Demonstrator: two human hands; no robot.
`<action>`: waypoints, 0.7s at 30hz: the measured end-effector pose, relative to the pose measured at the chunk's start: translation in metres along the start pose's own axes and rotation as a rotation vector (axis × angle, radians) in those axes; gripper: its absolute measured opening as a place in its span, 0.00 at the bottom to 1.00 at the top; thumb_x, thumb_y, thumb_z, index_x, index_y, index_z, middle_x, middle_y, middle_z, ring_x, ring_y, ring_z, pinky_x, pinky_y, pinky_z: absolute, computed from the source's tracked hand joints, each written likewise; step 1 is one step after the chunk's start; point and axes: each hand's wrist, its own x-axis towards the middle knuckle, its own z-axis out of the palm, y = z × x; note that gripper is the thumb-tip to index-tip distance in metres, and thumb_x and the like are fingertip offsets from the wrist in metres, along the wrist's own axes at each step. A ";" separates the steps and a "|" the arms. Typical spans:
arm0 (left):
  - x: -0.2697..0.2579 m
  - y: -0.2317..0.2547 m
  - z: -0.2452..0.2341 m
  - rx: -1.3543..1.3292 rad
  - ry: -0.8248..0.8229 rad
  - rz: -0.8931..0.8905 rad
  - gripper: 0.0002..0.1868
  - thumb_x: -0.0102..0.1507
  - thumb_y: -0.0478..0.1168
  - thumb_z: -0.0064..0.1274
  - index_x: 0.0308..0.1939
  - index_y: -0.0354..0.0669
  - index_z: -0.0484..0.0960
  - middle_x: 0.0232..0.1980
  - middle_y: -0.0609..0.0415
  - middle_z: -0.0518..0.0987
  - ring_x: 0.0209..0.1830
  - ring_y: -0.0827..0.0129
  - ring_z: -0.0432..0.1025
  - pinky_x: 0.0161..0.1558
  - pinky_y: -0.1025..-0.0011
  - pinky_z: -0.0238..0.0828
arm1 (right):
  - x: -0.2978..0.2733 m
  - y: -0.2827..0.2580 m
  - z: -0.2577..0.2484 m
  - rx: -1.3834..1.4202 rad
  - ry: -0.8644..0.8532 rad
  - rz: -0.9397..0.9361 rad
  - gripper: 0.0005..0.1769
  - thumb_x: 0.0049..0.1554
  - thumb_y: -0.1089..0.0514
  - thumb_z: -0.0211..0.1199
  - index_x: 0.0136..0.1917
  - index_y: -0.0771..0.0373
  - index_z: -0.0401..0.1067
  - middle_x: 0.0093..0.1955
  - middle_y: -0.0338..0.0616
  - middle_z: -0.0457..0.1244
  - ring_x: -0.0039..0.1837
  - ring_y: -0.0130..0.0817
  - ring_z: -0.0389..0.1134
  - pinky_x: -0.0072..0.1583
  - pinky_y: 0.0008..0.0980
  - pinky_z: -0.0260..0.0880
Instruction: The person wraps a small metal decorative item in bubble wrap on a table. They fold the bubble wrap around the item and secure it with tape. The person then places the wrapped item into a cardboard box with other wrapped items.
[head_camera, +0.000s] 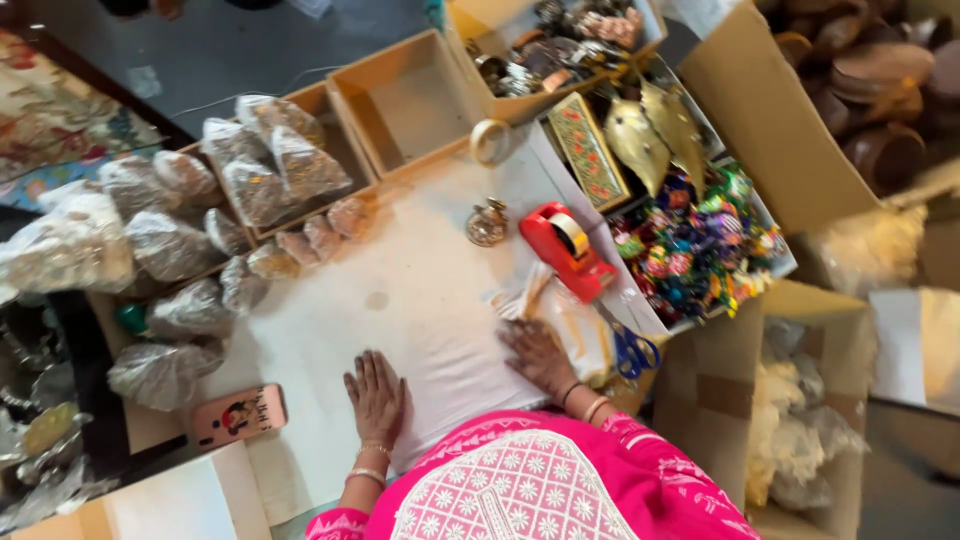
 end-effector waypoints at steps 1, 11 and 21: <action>-0.010 0.001 -0.001 0.041 -0.034 0.047 0.41 0.68 0.58 0.33 0.79 0.38 0.48 0.82 0.47 0.49 0.84 0.57 0.40 0.79 0.48 0.27 | -0.002 0.003 -0.012 -0.001 -0.062 0.136 0.32 0.59 0.45 0.61 0.73 0.56 0.64 0.70 0.46 0.57 0.74 0.45 0.54 0.76 0.51 0.48; -0.062 0.016 0.005 -0.087 0.040 0.264 0.35 0.65 0.51 0.44 0.74 0.41 0.60 0.76 0.41 0.59 0.79 0.48 0.49 0.78 0.47 0.37 | -0.046 0.062 -0.037 -0.026 0.489 0.539 0.22 0.59 0.49 0.65 0.63 0.59 0.69 0.60 0.48 0.62 0.64 0.50 0.61 0.69 0.53 0.56; 0.045 0.120 -0.047 -0.546 -0.113 0.496 0.16 0.62 0.31 0.52 0.54 0.42 0.79 0.57 0.45 0.75 0.59 0.48 0.69 0.61 0.57 0.67 | -0.012 0.067 -0.058 0.158 0.411 0.449 0.11 0.57 0.57 0.64 0.54 0.57 0.76 0.50 0.44 0.66 0.56 0.45 0.68 0.59 0.40 0.70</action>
